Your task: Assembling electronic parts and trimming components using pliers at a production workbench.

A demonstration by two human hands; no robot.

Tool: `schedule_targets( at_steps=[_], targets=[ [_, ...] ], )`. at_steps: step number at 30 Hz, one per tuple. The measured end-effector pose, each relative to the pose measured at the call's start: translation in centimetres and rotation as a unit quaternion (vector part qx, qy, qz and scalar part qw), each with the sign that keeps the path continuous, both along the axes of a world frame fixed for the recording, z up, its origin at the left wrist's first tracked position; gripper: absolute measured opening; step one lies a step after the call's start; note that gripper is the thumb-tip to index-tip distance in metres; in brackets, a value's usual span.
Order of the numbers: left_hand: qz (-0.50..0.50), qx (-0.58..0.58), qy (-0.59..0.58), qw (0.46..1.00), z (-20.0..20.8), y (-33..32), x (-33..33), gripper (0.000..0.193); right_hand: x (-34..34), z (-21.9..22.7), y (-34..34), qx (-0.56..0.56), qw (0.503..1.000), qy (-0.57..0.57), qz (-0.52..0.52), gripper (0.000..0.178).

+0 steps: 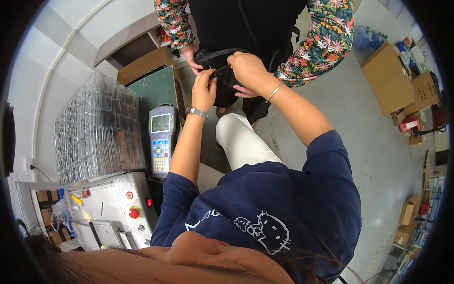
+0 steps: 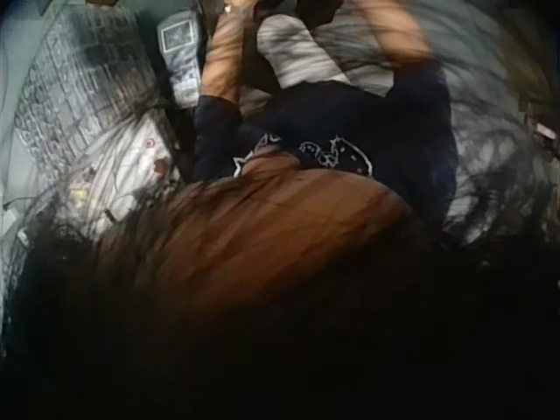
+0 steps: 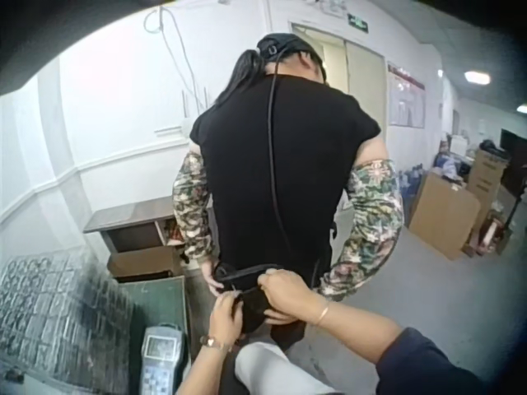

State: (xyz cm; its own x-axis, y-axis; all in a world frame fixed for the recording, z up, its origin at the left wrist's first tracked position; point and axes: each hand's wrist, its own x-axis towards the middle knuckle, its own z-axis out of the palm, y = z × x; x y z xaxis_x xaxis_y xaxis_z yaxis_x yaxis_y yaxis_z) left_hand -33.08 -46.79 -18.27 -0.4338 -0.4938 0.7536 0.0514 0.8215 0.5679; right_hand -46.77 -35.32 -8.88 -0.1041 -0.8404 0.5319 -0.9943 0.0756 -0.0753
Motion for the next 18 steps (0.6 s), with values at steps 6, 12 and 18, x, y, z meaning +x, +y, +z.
schedule_targets(
  at_steps=[6,12,18],
  targets=[
    [0.055,-0.011,0.046,0.997,0.8,1.4,0.6,0.060,0.4,1.7,0.0,-0.031,0.995,-0.087,0.026,0.015],
    [-0.010,-0.220,-0.044,0.975,2.5,1.3,1.9,0.022,0.9,2.8,-0.8,0.249,0.964,-0.069,0.059,0.015],
    [-0.152,-0.217,-0.084,0.961,1.4,1.5,1.6,0.013,1.3,2.4,-1.5,0.320,0.926,0.197,-0.033,0.023]
  ],
)
